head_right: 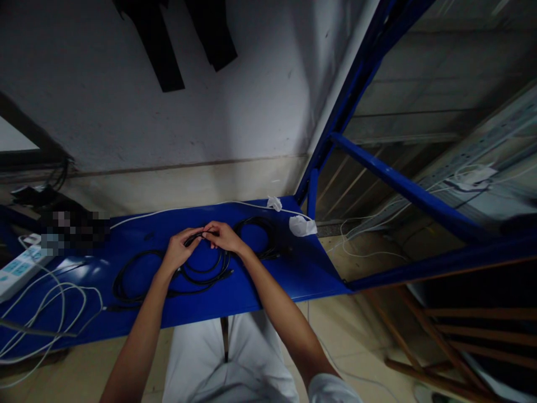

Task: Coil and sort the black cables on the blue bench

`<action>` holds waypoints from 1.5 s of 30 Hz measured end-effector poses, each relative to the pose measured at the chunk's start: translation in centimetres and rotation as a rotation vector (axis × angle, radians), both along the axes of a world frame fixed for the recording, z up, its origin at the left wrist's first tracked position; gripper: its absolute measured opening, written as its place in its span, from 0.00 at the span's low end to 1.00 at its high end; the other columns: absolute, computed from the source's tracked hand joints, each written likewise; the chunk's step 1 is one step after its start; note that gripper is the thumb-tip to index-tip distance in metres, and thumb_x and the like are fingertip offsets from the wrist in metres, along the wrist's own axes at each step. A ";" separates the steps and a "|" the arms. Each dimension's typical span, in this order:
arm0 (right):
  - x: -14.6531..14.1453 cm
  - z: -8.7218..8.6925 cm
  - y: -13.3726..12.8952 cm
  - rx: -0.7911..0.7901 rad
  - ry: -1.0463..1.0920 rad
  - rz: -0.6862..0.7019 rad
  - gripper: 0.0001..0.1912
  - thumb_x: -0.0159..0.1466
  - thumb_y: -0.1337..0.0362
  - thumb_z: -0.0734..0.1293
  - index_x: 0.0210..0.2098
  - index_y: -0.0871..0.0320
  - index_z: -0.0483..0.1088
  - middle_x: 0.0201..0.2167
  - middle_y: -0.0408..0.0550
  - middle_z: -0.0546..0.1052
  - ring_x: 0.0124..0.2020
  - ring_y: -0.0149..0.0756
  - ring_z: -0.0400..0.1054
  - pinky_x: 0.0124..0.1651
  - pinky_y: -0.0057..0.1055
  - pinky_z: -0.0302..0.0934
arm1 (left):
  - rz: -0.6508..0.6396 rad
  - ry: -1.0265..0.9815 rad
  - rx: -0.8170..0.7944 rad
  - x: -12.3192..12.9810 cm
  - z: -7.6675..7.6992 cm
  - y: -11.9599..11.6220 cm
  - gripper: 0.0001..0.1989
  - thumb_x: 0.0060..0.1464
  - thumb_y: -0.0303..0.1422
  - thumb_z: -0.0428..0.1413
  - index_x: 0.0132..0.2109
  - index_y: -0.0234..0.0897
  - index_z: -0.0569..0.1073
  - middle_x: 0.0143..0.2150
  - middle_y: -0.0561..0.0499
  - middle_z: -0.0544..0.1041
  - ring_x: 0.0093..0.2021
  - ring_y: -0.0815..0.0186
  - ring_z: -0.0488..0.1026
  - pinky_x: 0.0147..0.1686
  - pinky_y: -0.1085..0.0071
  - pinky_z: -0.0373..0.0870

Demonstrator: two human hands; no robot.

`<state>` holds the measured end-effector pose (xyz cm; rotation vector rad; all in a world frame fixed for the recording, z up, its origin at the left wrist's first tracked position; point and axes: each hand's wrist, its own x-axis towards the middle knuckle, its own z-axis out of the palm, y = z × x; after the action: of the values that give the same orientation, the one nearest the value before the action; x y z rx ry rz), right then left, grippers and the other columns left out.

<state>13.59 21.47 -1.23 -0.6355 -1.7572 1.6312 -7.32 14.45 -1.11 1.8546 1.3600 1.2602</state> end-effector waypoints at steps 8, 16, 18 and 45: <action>0.0 -0.4 0.0 0.020 -0.012 -0.012 0.21 0.70 0.46 0.71 0.49 0.57 0.72 0.38 0.46 0.82 0.23 0.28 0.73 0.25 0.24 0.66 | 0.002 0.046 0.043 0.3 0.6 -0.3 0.16 0.68 0.36 0.60 0.59 0.42 0.83 0.53 0.44 0.84 0.52 0.56 0.83 0.55 0.60 0.79; 0.2 0.2 -0.5 0.095 -0.079 -0.051 0.20 0.68 0.48 0.74 0.50 0.55 0.73 0.36 0.44 0.81 0.23 0.29 0.70 0.25 0.25 0.65 | 0.009 0.036 0.040 0.5 0.7 -0.3 0.17 0.67 0.39 0.61 0.60 0.44 0.83 0.54 0.45 0.84 0.53 0.55 0.82 0.56 0.58 0.79; 0.2 0.1 -0.4 0.097 -0.079 -0.051 0.18 0.70 0.49 0.72 0.50 0.55 0.72 0.37 0.45 0.81 0.23 0.29 0.70 0.25 0.25 0.65 | 0.004 0.032 0.049 0.4 0.7 -0.3 0.17 0.68 0.38 0.61 0.60 0.44 0.83 0.53 0.45 0.84 0.52 0.55 0.82 0.56 0.59 0.79; 0.2 0.2 -0.6 0.163 -0.090 -0.072 0.16 0.77 0.49 0.63 0.52 0.54 0.68 0.35 0.43 0.78 0.27 0.31 0.72 0.25 0.23 0.64 | 0.033 -0.019 0.017 0.6 0.8 -0.7 0.12 0.66 0.38 0.61 0.54 0.42 0.81 0.50 0.44 0.85 0.50 0.56 0.84 0.55 0.58 0.81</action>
<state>13.83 20.89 -1.04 -0.6958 -1.8867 1.4144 -6.76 13.75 -0.28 1.8344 1.3790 1.3057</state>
